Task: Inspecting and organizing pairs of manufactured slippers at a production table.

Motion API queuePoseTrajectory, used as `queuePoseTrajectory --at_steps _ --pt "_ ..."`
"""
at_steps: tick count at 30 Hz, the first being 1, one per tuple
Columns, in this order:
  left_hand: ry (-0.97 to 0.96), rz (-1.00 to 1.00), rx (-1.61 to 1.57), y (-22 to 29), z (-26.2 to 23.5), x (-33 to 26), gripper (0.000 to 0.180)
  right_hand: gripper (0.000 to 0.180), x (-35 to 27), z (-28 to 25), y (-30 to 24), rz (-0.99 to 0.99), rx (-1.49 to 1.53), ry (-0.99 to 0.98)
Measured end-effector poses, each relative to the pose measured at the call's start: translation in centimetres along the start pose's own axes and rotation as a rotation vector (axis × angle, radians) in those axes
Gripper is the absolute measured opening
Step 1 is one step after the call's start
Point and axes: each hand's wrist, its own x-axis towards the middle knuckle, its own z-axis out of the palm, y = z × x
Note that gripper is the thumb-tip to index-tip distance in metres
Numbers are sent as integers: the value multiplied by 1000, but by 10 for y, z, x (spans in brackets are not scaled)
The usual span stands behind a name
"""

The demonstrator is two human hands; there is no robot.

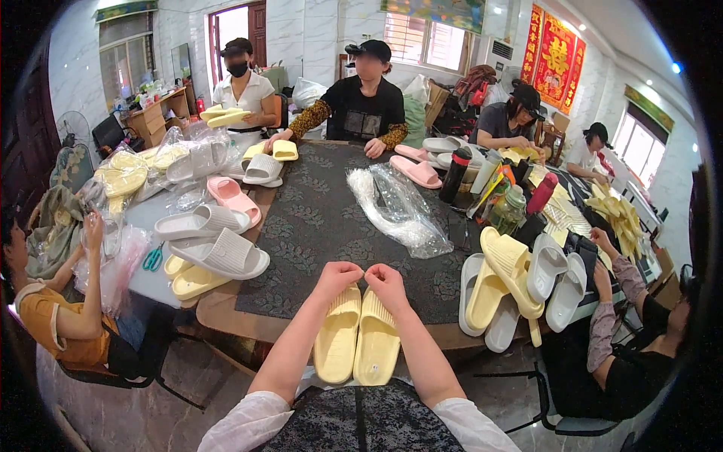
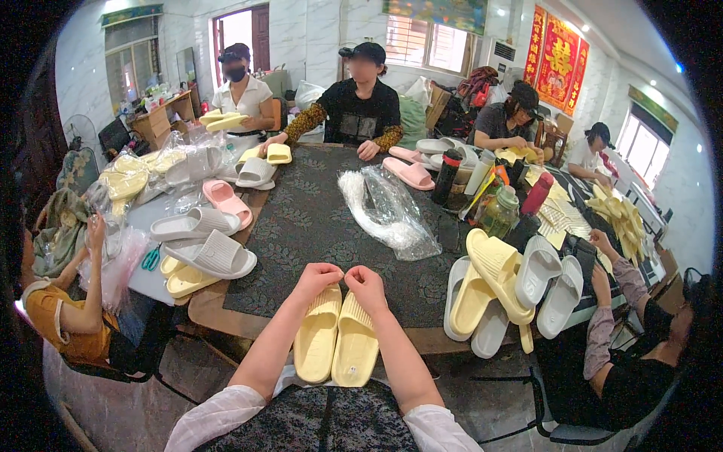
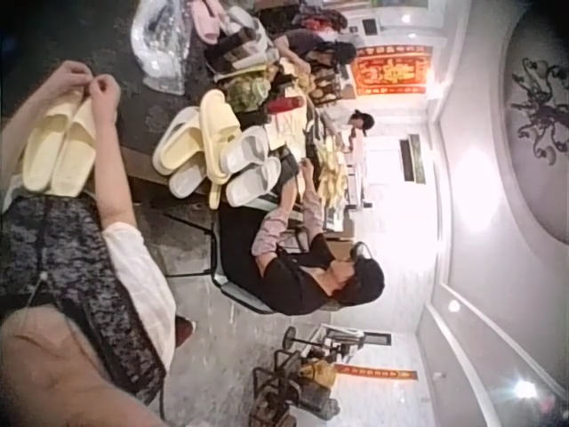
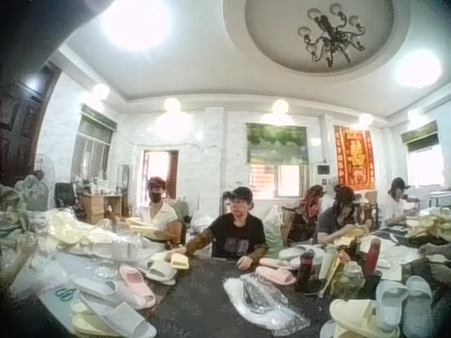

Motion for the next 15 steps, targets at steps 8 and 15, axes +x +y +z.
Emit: queuePoseTrajectory --at_steps 8,15 --pt "5 -24 4 8 2 -4 14 10 0 0 0 -19 -47 4" --pt "4 -24 37 10 3 -5 13 9 0 -2 1 -17 -43 -10"
